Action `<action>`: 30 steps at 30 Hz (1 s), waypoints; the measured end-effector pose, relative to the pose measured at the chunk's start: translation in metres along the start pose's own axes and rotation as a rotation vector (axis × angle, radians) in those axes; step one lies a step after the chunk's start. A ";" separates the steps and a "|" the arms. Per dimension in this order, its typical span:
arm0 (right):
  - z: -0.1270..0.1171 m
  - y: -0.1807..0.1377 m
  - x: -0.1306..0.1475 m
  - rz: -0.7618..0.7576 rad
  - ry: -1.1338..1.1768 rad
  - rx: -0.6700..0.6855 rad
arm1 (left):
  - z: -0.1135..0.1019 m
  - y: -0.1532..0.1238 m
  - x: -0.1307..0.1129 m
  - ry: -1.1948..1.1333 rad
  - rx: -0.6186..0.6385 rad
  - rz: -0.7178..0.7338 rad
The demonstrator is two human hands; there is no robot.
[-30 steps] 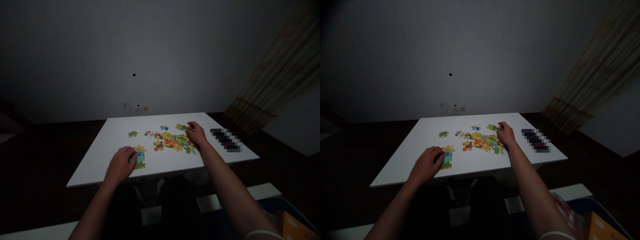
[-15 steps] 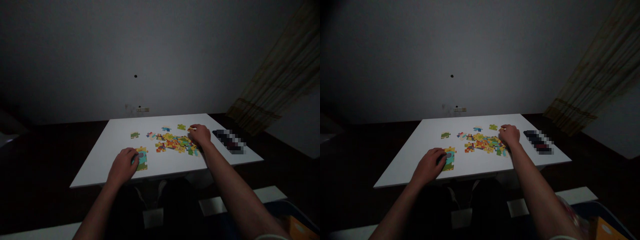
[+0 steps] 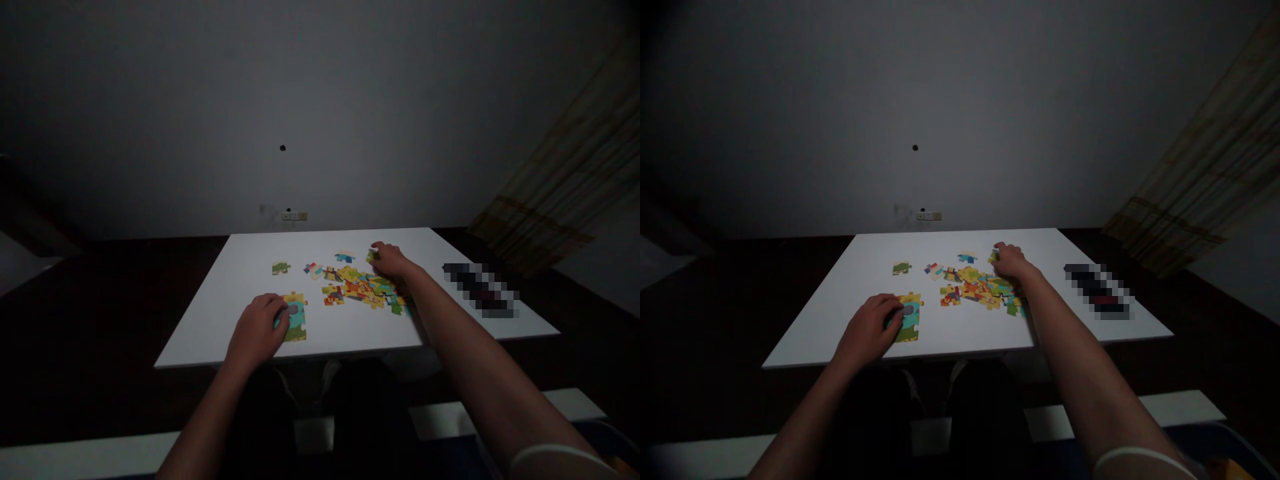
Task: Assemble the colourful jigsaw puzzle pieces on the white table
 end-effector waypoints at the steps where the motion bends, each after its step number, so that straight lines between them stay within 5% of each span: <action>1: -0.002 -0.001 -0.002 -0.002 0.025 -0.015 | 0.000 0.000 0.000 0.001 -0.001 0.000; 7: -0.021 -0.021 -0.004 -0.112 0.118 -0.238 | -0.001 0.001 -0.002 0.007 0.008 0.015; 13: -0.019 -0.044 -0.008 -0.151 0.178 -0.013 | -0.003 0.001 -0.003 -0.007 -0.005 0.014; 20: -0.024 -0.095 -0.073 0.037 0.615 -0.407 | -0.002 0.003 0.000 -0.001 0.002 0.028; 24: -0.006 -0.121 -0.100 0.143 0.456 -0.387 | 0.000 0.004 0.003 -0.001 0.003 0.027; 30: 0.003 -0.122 -0.097 0.104 0.272 -0.365 | 0.000 0.005 0.007 -0.011 -0.008 0.011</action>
Point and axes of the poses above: each hand's wrist, its own y-axis towards the middle knuckle, its own z-axis out of the palm, x = y × z, the point moved 4 cm from there along y, towards the middle knuckle, and after that the axes turned 11 degrees about x, right-handed, at the moved point
